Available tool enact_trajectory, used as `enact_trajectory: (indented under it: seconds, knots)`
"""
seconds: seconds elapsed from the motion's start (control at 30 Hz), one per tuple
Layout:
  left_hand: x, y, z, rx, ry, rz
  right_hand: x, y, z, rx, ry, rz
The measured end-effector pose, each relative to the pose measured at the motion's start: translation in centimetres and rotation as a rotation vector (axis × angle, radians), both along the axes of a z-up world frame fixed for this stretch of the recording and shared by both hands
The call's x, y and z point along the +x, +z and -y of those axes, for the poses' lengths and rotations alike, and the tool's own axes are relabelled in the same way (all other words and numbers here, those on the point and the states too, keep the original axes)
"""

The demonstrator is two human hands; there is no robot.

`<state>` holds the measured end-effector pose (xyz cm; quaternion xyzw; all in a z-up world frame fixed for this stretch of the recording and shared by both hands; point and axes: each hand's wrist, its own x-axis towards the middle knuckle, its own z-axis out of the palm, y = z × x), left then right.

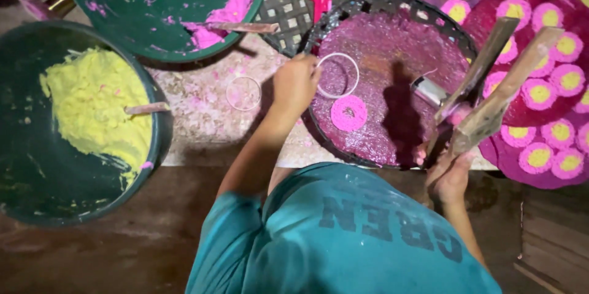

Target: The person uses a wooden press tool to form pink circular shapes from a pink paste, then places them on a dark tray. They repeat the process, adding yellow centers to the pink circles using a smaller tool. Finished items are stacked on a nearby tray.

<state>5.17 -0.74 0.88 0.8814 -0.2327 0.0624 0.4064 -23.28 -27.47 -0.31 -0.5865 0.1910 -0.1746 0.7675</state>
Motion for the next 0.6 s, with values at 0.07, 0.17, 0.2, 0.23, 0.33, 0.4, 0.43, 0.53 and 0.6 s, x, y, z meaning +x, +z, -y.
enact_trajectory:
  seconds: [0.07, 0.17, 0.2, 0.23, 0.33, 0.4, 0.43, 0.53, 0.6]
  knots:
    - [0.8, 0.0, 1.6, 0.071, -0.007, 0.039, -0.3, 0.5, -0.6, -0.013, 0.007, 0.007]
    - [1.3, -0.8, 2.9, 0.150, -0.028, -0.034, -1.1, 1.3, -0.8, -0.061, 0.005, 0.002]
    - [1.3, -1.5, 2.8, 0.161, -0.043, -0.102, -1.5, 1.5, -0.9, -0.079, 0.000, -0.007]
    - [1.4, -2.4, 2.6, 0.172, -0.059, -0.170, -1.9, 1.6, -1.1, -0.088, -0.004, -0.008]
    - [2.2, -5.7, 1.1, -0.034, 0.173, 0.402, -2.5, 1.7, -1.6, -0.100, -0.013, -0.026]
    - [2.9, -7.9, 1.0, -0.647, 0.032, -0.533, -2.6, 1.7, -1.8, -0.092, -0.024, -0.063]
    - [2.8, -8.9, 1.0, -0.931, -0.055, -1.016, -2.7, 1.8, -1.8, -0.085, -0.018, -0.069]
    - [-1.1, -10.9, 0.8, -1.071, 0.003, -0.985, -2.3, 2.1, -0.8, -0.061, 0.026, -0.086]
    - [-4.9, -10.9, 0.3, -1.018, 0.016, -0.928, -2.2, 2.0, -0.7, -0.035, 0.077, -0.114]
